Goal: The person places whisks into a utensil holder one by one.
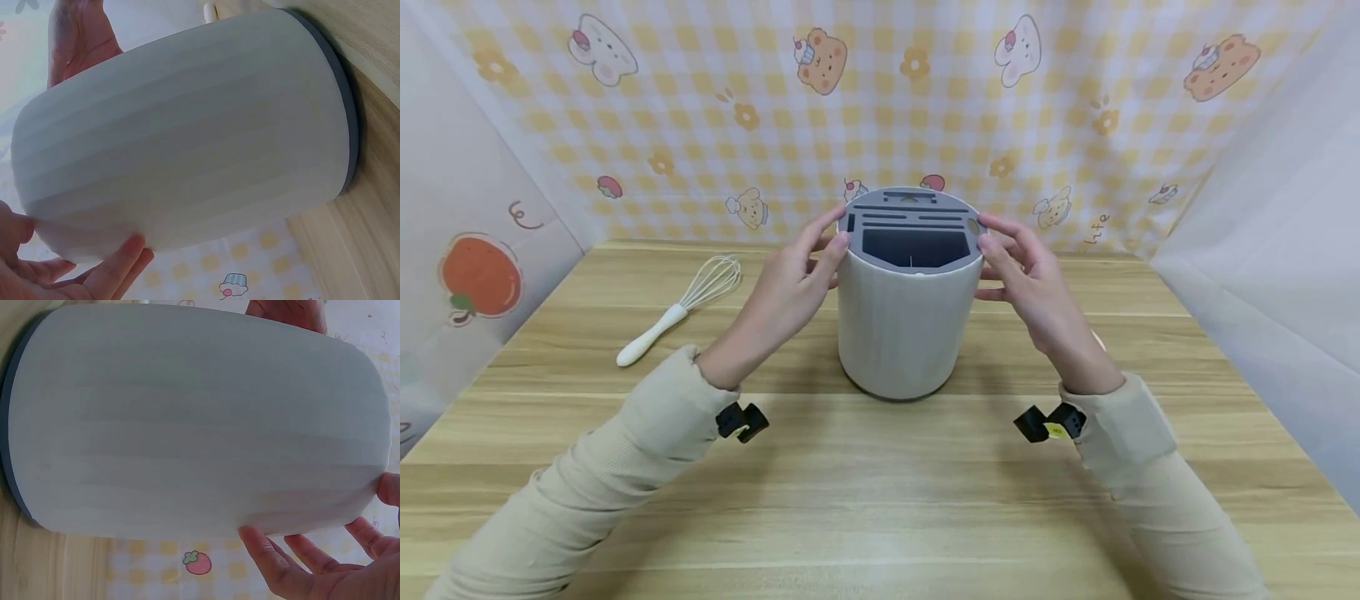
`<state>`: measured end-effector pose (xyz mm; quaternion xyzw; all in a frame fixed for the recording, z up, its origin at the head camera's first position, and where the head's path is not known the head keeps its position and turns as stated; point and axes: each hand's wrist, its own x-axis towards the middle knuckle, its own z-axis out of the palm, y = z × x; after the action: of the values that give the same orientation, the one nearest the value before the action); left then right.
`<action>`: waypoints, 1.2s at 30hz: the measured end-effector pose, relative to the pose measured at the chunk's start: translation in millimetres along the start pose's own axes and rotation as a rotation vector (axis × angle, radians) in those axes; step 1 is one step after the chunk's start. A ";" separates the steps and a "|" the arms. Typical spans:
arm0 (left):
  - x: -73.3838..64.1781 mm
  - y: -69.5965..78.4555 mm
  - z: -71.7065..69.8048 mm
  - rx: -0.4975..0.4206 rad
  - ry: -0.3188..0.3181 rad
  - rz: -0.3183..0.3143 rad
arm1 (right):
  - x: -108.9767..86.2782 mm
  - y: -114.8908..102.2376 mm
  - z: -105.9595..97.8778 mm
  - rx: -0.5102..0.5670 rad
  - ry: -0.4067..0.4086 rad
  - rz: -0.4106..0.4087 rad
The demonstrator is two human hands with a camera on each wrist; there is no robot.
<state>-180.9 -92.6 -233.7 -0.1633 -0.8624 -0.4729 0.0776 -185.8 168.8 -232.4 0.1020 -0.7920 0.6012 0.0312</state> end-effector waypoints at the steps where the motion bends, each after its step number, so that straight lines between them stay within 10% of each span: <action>1: 0.0 -0.3 -0.8 0.005 -0.007 -0.005 | 0.5 0.4 0.3 -0.003 0.004 0.001; 14: -1.0 -17.5 -30.4 0.037 0.032 -0.048 | 3.4 1.4 3.1 -0.009 0.015 -0.009; 36: -16.8 -126.9 -112.6 0.017 0.104 -0.227 | -1.0 -0.7 -0.7 -0.036 -0.011 -0.016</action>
<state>-212.6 -254.1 -278.0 -0.0393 -0.8740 -0.4793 0.0694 -184.7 169.4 -231.7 0.1110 -0.8019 0.5861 0.0333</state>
